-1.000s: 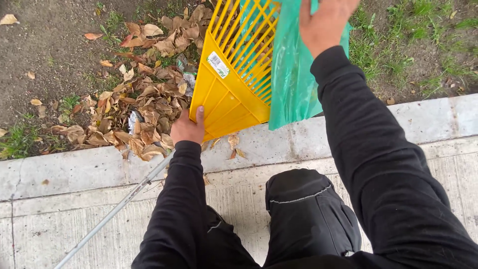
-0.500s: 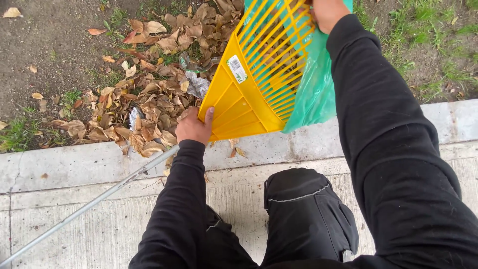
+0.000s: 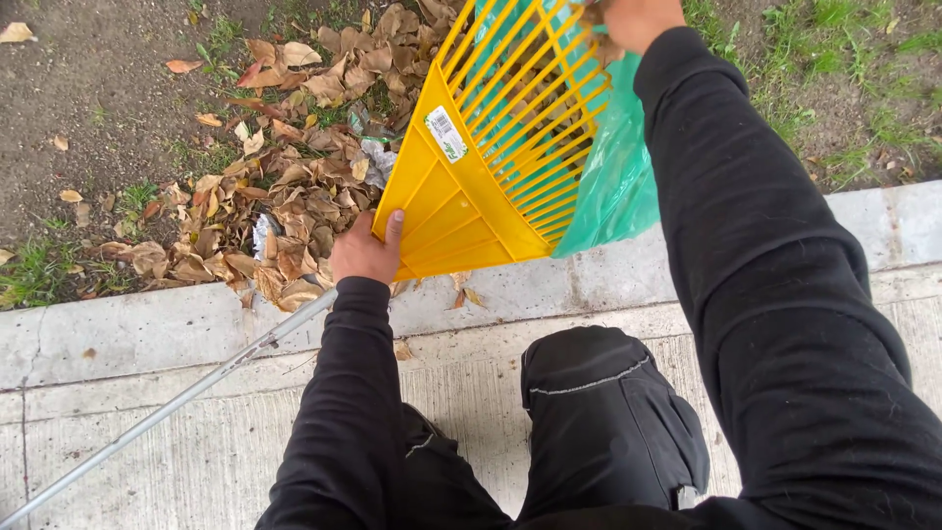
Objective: The person rakes leaves and debris on a concrete path into a pile, then picks up the pile using the rake and their hand to place it into a green plastic bag.
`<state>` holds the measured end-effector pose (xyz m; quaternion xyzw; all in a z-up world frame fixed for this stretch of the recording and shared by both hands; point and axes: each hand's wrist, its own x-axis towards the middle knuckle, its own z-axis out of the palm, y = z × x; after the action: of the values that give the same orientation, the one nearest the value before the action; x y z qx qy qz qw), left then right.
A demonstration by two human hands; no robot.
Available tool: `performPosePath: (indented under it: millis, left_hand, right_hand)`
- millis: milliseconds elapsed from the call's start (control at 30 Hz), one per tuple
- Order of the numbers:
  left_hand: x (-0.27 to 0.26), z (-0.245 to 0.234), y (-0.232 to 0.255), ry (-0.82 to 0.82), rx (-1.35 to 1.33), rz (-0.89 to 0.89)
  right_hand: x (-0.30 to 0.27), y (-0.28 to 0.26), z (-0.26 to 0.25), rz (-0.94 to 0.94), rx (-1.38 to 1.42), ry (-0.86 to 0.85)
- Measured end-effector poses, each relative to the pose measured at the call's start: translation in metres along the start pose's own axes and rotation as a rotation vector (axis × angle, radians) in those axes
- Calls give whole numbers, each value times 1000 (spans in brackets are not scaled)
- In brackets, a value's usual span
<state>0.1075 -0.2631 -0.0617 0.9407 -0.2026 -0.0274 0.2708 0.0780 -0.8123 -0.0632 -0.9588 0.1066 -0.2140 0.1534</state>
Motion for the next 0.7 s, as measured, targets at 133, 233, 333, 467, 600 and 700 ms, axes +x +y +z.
performPosePath:
  millis: [133,233,333,467,600,700]
  left_hand:
    - [1,2,-11,9,33,-27]
    - [4,-3,-14,-27,82,-75]
    - [4,-9,-16,26,64,-87]
    - [6,-15,-20,7,50,-70]
    - [6,-22,-23,-13,114,-178]
    - [11,-16,-44,-43,138,-284]
  right_hand:
    - [-8,-24,-27,-348,-50,-148]
    - [-11,-88,-63,294,693,-378]
    - [-17,-83,-58,58,403,-350]
    - [-15,-56,-20,38,61,-171]
    - [-16,-50,-2,52,-309,-308]
    - [-38,-28,15,185,-488,-379]
